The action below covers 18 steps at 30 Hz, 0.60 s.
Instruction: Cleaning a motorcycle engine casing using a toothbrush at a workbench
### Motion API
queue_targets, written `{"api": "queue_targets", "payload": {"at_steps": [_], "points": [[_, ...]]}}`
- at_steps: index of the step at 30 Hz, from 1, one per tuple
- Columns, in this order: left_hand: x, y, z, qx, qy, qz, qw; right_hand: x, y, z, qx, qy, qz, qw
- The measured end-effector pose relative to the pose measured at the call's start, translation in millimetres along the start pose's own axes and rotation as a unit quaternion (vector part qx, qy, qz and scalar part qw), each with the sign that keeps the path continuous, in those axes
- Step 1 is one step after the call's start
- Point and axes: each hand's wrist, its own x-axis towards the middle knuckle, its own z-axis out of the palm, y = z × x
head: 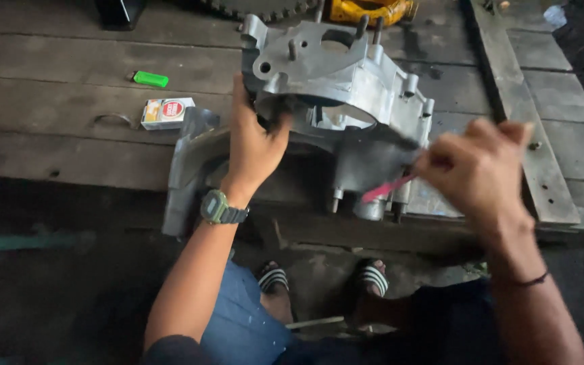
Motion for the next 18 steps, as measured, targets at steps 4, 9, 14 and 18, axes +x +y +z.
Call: {"api": "queue_targets", "payload": {"at_steps": [4, 9, 14, 18], "points": [[13.9, 21.5, -10.4, -0.036, 0.011, 0.002, 0.999, -12.0, 31.5, 6.1, -0.057, 0.027, 0.075, 0.995], [17.2, 19.1, -10.1, -0.069, 0.016, -0.017, 0.997, -9.1, 10.0, 12.4, -0.022, 0.047, -0.011, 0.999], [20.6, 26.1, -11.3, -0.085, 0.006, -0.037, 0.996, -10.4, 11.6, 8.7, -0.02, 0.023, 0.042, 0.999], [22.3, 20.9, -11.9, -0.086, -0.017, -0.065, 0.994, 1.9, 1.5, 3.5, 0.005, 0.007, 0.01, 1.0]]}}
